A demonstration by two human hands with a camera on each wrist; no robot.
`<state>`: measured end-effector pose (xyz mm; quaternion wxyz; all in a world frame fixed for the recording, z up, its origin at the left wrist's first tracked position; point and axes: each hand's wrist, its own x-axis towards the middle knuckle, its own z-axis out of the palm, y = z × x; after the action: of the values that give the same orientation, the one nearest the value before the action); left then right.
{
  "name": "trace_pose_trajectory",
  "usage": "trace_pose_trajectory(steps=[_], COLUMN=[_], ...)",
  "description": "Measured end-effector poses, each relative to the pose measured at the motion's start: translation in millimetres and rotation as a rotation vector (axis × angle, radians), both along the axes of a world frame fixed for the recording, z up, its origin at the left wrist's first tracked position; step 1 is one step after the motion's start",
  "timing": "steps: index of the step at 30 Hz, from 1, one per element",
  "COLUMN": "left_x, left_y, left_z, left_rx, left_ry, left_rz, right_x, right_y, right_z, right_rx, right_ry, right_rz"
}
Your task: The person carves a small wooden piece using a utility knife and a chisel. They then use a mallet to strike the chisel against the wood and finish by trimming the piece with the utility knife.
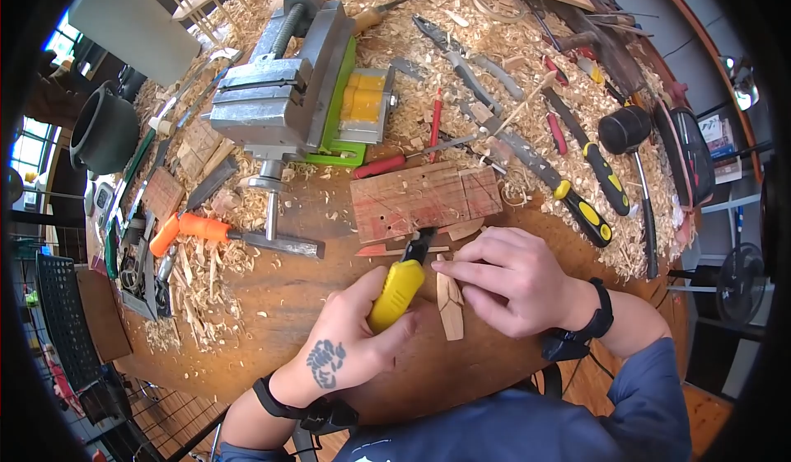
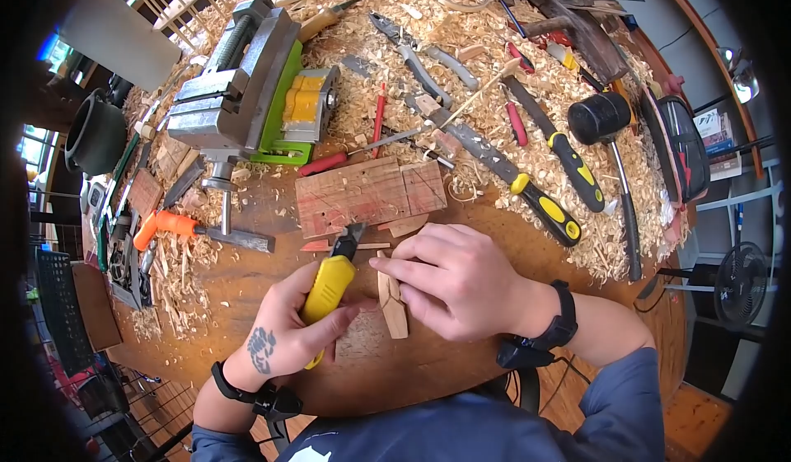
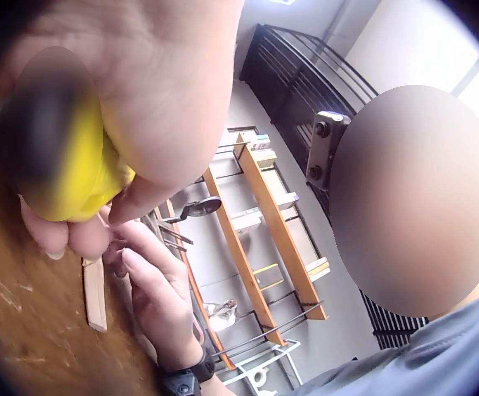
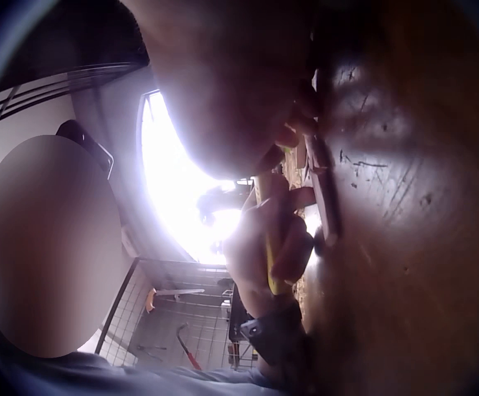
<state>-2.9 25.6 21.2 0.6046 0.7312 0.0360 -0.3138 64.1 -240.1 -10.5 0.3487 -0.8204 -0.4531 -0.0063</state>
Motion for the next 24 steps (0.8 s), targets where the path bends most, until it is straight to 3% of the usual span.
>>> trace_pose_trajectory(steps=[4, 10, 17, 19, 21, 23, 24], left_x=[2, 2, 7, 6, 6, 7, 5], left_y=[-2, -4, 12, 12, 13, 23, 24], left_z=[3, 0, 7, 12, 20, 19, 23], left_rx=[-0.011, -0.004, 0.285, 0.524, 0.567, 0.728, 0.783], left_ry=[-0.012, -0.14, -0.46, -0.655, -0.633, -0.844, -0.84], left_rz=[0.098, 0.292, 0.142, 0.129, 0.14, -0.073, -0.124], right_x=[-12, -14, -20, -15, -2, 6, 8], right_y=[2, 2, -3, -9, -6, -5, -5], right_z=[15, 8, 5, 2, 5, 5, 5], right_rx=[-0.121, -0.123, -0.125, -0.081, -0.033, 0.012, -0.011], right_ry=[0.044, -0.019, 0.044, 0.074, -0.005, -0.086, -0.064], right_rz=[-0.008, -0.006, -0.051, -0.07, -0.047, -0.027, 0.022])
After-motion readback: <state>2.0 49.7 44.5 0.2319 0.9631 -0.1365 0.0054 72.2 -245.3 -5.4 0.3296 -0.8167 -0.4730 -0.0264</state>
